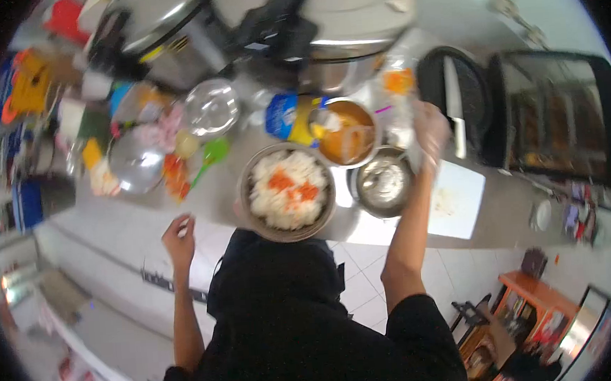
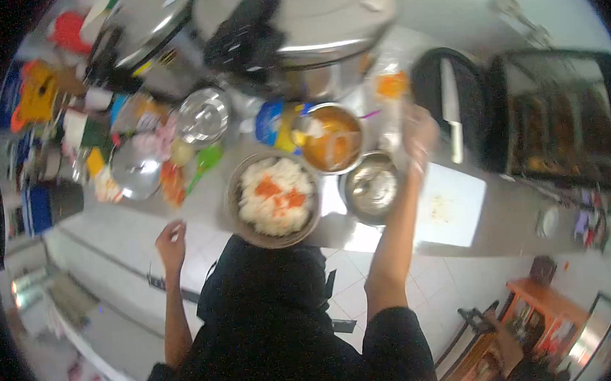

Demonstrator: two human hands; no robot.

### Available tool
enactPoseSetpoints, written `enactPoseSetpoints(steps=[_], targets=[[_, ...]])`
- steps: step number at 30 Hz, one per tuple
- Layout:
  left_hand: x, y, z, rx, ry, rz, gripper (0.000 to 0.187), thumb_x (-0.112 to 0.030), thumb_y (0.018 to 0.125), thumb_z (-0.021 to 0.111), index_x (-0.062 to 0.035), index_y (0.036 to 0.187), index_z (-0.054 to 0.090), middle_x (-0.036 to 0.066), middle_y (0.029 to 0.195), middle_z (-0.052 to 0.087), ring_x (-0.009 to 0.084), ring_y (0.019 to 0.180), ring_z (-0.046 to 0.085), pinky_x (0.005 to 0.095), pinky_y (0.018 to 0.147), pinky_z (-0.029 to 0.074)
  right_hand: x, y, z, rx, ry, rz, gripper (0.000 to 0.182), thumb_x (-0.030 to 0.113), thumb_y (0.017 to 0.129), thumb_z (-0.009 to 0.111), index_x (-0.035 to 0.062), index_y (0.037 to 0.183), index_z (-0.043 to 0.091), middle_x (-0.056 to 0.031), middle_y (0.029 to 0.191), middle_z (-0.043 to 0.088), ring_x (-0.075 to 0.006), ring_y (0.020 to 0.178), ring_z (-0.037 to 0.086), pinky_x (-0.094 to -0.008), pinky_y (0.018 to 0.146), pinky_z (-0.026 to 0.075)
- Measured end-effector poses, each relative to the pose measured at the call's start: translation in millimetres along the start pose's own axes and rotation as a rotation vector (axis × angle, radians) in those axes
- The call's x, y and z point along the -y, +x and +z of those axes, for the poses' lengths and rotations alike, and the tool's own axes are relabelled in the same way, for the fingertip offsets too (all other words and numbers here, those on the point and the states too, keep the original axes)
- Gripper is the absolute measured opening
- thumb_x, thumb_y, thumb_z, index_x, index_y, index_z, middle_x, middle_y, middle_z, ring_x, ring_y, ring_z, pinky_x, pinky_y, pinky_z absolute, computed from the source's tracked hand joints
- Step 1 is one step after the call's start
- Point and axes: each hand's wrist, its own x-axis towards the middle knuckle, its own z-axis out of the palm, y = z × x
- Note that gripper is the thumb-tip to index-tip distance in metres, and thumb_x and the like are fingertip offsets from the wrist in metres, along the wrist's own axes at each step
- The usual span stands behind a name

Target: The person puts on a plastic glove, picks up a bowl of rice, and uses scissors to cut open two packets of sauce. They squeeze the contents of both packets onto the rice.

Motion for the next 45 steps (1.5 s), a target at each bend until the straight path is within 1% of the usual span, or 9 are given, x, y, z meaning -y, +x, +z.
enactPoseSetpoints(steps=[3, 10, 13, 17, 21, 23, 35, 40, 45], targets=[[6.7, 2.5, 8.4, 0.045, -0.094, -0.086, 0.016, -0.012, 0.088, 0.073, 0.0007, 0.098, 0.073, 0.012, 0.094, 0.074, 0.0187, 0.080, 0.072, 0.0301, 0.069, 0.058, 42.1, -85.4, -27.3, -0.041, 0.326, 0.025, 0.037, 0.029, 0.098, 0.059, -0.0033, 0.116, 0.066, -0.0194, 0.098, 0.070, -0.0244, 0.089, 0.068, -0.0352, 0.080, 0.054], [43.1, 37.1, 31.1, 0.228, 0.021, -0.001, 0.021, -0.019, 0.084, 0.075, -0.0024, 0.096, 0.073, 0.017, 0.087, 0.072, 0.0240, 0.067, 0.072, 0.0350, 0.064, 0.056, 199.7, -251.5, 13.0, 0.523, 0.575, 0.080, 0.034, 0.018, 0.095, 0.065, -0.0010, 0.124, 0.064, -0.0139, 0.107, 0.071, -0.0174, 0.099, 0.066, -0.0331, 0.085, 0.054], [64.4, 57.1, 30.5, 0.252, 0.016, 0.030, 0.022, -0.022, 0.085, 0.074, -0.0044, 0.097, 0.073, 0.018, 0.083, 0.072, 0.0260, 0.065, 0.071, 0.0383, 0.063, 0.055, 216.7, -301.4, 110.7, 0.539, 0.312, -0.542, 0.027, 0.020, 0.094, 0.060, -0.0023, 0.108, 0.063, -0.0242, 0.094, 0.068, -0.0422, 0.088, 0.066, -0.0481, 0.081, 0.054], [75.6, 79.4, 13.8, 0.308, 0.041, 0.030, 0.019, -0.018, 0.084, 0.072, -0.0026, 0.094, 0.072, 0.019, 0.080, 0.070, 0.0333, 0.067, 0.069, 0.0425, 0.065, 0.054, 269.5, -336.3, 215.1, 0.769, 0.080, -0.384, 0.037, 0.024, 0.093, 0.058, -0.0025, 0.119, 0.056, -0.0272, 0.094, 0.067, -0.0444, 0.088, 0.066, -0.0511, 0.076, 0.054], [111.7, 104.8, 45.1, 0.232, 0.084, 0.305, 0.014, -0.012, 0.081, 0.068, 0.0006, 0.088, 0.070, 0.021, 0.077, 0.068, 0.0416, 0.075, 0.067, 0.0469, 0.070, 0.054, 279.2, -350.4, 310.9, 0.442, 0.238, -0.286, 0.039, 0.020, 0.094, 0.052, -0.0049, 0.123, 0.054, -0.0333, 0.079, 0.062, -0.0437, 0.081, 0.065, -0.0479, 0.065, 0.054], [113.5, 105.8, 54.6, 0.331, 0.145, 0.312, 0.013, -0.010, 0.080, 0.067, 0.0017, 0.086, 0.069, 0.021, 0.077, 0.068, 0.0435, 0.077, 0.066, 0.0478, 0.071, 0.054, 273.1, -357.5, 351.4, 0.463, -0.200, -0.218, 0.043, 0.017, 0.093, 0.051, -0.0049, 0.129, 0.049, -0.0355, 0.085, 0.063, -0.0477, 0.083, 0.065, -0.0511, 0.067, 0.053], [85.3, 81.8, -18.4, 0.640, -0.215, 0.093, 0.017, -0.018, 0.086, 0.073, -0.0039, 0.096, 0.074, 0.012, 0.083, 0.073, 0.0253, 0.076, 0.070, 0.0347, 0.069, 0.053, 285.5, -393.5, 101.5, 0.500, 0.321, 0.033, 0.041, 0.013, 0.095, 0.054, -0.0016, 0.133, 0.047, -0.0301, 0.115, 0.063, -0.0439, 0.111, 0.061, -0.0464, 0.095, 0.047], [82.4, 98.0, 1.9, 0.466, -0.194, 0.278, 0.015, -0.015, 0.085, 0.070, -0.0053, 0.098, 0.072, 0.012, 0.081, 0.071, 0.0315, 0.072, 0.068, 0.0385, 0.072, 0.053, 223.5, -395.7, 51.5, 0.148, 0.085, -0.025, 0.031, 0.018, 0.101, 0.051, -0.0005, 0.123, 0.062, -0.0268, 0.110, 0.067, -0.0415, 0.102, 0.066, -0.0445, 0.090, 0.051], [127.2, 127.6, -2.6, -0.201, 0.191, 0.302, 0.033, -0.019, 0.082, 0.073, -0.0035, 0.109, 0.064, 0.014, 0.089, 0.064, 0.0365, 0.094, 0.062, 0.0457, 0.081, 0.051, 207.4, -365.6, 47.2, 0.072, -0.099, 0.064, 0.027, 0.017, 0.098, 0.057, -0.0008, 0.115, 0.065, -0.0282, 0.089, 0.068, -0.0397, 0.085, 0.069, -0.0445, 0.073, 0.052]])
